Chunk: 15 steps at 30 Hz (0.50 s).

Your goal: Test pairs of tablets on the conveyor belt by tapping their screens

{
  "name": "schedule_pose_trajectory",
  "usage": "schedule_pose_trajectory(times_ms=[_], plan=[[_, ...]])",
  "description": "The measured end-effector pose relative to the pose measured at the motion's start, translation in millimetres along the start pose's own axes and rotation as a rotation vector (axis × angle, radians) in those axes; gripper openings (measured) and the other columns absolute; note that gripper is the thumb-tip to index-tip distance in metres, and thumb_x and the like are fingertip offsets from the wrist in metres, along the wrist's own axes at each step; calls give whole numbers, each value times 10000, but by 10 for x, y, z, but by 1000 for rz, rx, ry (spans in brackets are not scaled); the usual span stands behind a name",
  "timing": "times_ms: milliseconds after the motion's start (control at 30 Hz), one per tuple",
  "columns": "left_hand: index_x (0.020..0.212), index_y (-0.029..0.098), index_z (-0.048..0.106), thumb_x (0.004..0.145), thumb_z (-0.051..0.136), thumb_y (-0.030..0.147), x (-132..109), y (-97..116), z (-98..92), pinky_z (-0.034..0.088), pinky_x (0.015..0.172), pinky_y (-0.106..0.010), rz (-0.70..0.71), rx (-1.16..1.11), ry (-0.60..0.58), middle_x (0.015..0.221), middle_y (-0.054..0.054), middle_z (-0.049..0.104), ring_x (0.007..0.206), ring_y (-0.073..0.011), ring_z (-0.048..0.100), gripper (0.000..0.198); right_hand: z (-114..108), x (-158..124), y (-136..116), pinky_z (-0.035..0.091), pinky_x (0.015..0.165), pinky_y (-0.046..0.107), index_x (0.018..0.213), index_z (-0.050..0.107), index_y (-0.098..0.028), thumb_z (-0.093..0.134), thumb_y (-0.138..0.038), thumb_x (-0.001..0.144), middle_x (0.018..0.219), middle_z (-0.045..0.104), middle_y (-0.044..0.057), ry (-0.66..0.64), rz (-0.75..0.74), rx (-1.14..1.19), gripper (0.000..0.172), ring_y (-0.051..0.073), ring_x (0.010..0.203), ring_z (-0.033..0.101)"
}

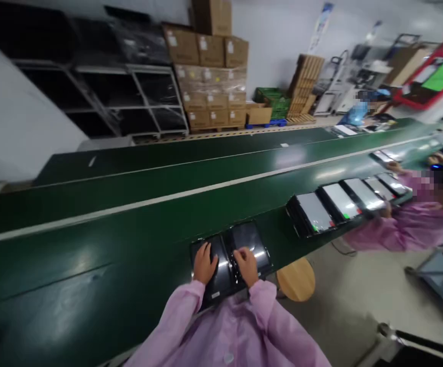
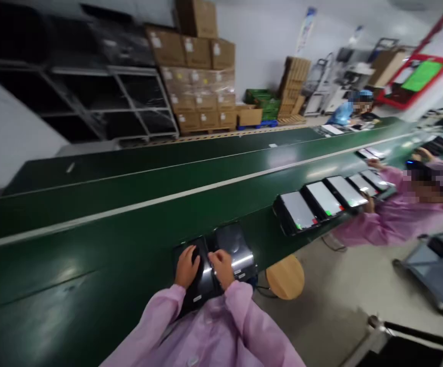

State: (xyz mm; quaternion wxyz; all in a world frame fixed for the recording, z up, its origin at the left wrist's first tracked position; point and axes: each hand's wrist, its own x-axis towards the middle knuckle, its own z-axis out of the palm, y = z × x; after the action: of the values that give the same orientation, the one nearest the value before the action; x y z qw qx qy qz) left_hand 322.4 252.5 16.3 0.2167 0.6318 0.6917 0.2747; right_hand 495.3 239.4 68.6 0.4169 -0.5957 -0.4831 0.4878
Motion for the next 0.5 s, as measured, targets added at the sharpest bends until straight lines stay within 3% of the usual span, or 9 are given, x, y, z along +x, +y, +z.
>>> schedule_pose_trajectory(times_ms=[100, 167, 267, 400, 500], plan=[[1496, 26, 452, 924, 522, 347, 21, -108, -40, 198, 1289, -476, 30, 153, -72, 1617, -240, 394, 1530, -340, 319, 660, -428, 262, 207, 459, 1009, 399, 1001, 677, -163, 542, -404, 872, 1059, 692, 143, 192, -122, -392, 305, 274, 1054, 618], [1546, 34, 387, 927, 536, 395, 97, -50, -14, 119, 1298, -507, 15, 214, -129, 1670, -229, 309, 1568, -350, 230, 732, -640, 431, 327, 381, 1131, 441, 1210, 636, -111, 573, -360, 847, 1302, 631, 215, 220, -95, -587, 445, 328, 1270, 546], [1579, 59, 343, 938, 536, 454, 287, 138, 31, 40, 1290, -552, -22, 268, -170, 1702, -217, 236, 1589, -361, 148, 777, -761, 683, 427, 318, 1193, 474, 1416, 508, -63, 623, -374, 837, 1513, 484, 259, 185, -6, -711, 667, 371, 1434, 423], [1525, 76, 437, 936, 542, 415, 610, 356, 14, 56, 1271, -580, -69, 289, -176, 1593, -249, 433, 1512, -375, 319, 687, -702, 1064, 337, 290, 1221, 495, 1499, 434, -66, 672, -380, 799, 1596, 393, 256, 107, 86, -650, 803, 388, 1500, 355], [1385, 115, 581, 922, 530, 342, 713, 405, -56, 183, 1247, -532, -105, 285, -149, 1427, -221, 604, 1369, -341, 504, 518, -655, 1228, 122, 340, 1201, 494, 1468, 481, -60, 690, -336, 759, 1531, 477, 275, 135, 115, -613, 789, 390, 1466, 427]])
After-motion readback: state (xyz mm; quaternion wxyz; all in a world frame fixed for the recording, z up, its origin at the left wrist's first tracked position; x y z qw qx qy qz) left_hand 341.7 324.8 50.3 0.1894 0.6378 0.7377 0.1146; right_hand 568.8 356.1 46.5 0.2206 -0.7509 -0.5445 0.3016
